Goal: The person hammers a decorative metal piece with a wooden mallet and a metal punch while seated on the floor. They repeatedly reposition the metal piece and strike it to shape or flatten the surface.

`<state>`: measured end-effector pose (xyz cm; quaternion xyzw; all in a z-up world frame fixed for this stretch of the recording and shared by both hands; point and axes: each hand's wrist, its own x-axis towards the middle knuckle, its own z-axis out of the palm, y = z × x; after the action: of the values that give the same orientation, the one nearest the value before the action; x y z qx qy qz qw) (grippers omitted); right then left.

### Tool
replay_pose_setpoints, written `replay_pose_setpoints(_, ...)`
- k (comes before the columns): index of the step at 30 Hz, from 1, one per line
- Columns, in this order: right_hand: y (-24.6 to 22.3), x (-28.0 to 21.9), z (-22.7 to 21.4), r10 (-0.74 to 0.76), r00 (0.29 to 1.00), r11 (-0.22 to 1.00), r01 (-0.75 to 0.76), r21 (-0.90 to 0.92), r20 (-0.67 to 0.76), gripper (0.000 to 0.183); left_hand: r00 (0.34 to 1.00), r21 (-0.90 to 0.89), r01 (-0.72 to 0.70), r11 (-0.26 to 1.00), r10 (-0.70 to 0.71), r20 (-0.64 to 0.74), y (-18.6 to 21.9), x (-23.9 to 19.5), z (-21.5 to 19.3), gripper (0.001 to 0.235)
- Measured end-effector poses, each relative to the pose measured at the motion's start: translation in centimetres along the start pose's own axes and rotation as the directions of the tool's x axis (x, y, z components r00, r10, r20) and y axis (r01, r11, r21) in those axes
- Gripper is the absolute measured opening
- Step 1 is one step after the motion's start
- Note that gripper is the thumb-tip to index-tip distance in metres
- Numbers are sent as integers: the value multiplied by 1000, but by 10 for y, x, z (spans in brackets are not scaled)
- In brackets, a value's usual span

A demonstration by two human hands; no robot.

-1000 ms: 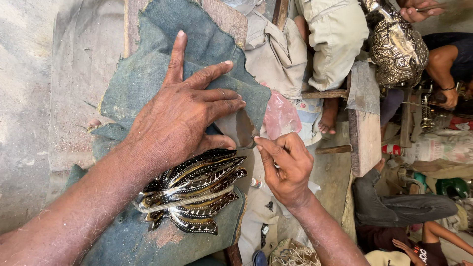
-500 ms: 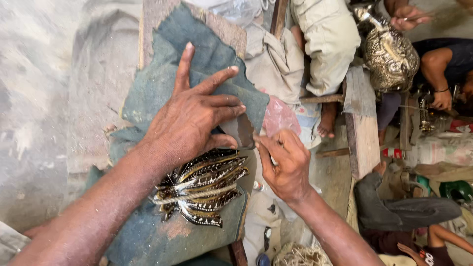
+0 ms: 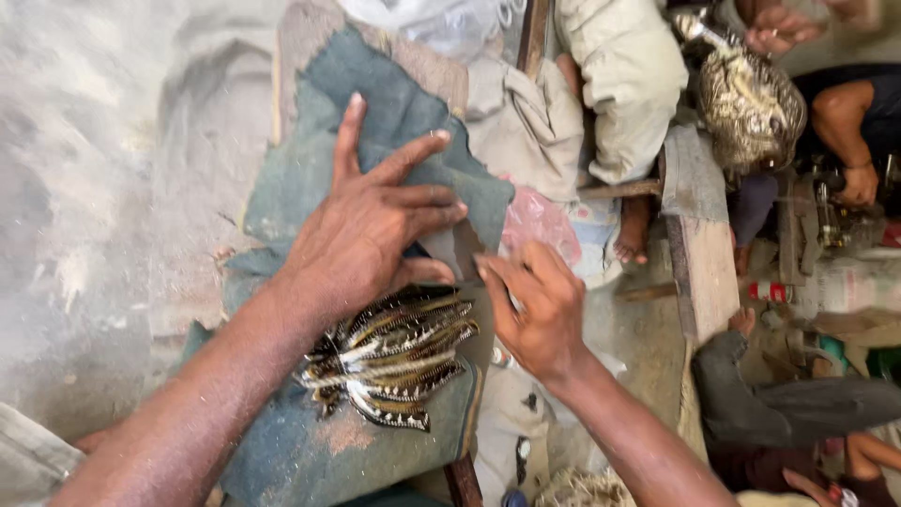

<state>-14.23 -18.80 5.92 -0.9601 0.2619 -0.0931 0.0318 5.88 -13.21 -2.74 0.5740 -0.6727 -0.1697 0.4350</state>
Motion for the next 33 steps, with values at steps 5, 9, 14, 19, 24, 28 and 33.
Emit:
replay_pose_setpoints(5,1,-3,5,-65,997,998,65,9,-38,18,1000,-3,-25,1000,25,-14,-3,-10,5,66)
replay_pose_setpoints(9,-2,6,-3,-24,1000,1000,24,4,3,19,1000,15,4,1000,-4,14,-1,1,-5,65)
replay_pose_setpoints(14,-5,3,-6,-35,999,999,35,7,-6,14,1000,19,13,1000,-14,26,1,0,5,66)
replay_pose_setpoints(19,-1,15,1,-73,997,997,73,-31,1,13,1000,12,-29,1000,29,-4,-5,-9,1,66)
replay_pose_setpoints(24,-4,9,-8,-42,999,998,43,-48,28,12,1000,39,0,999,-1,17,0,-4,-4,63)
replay_pose_setpoints(28,-2,5,-3,-29,999,999,30,-23,14,12,998,16,-57,998,58,-35,-8,-7,4,66)
replay_pose_setpoints(33,0,18,3,-62,998,997,62,-52,4,15,998,29,-47,998,48,-32,-10,-10,5,68)
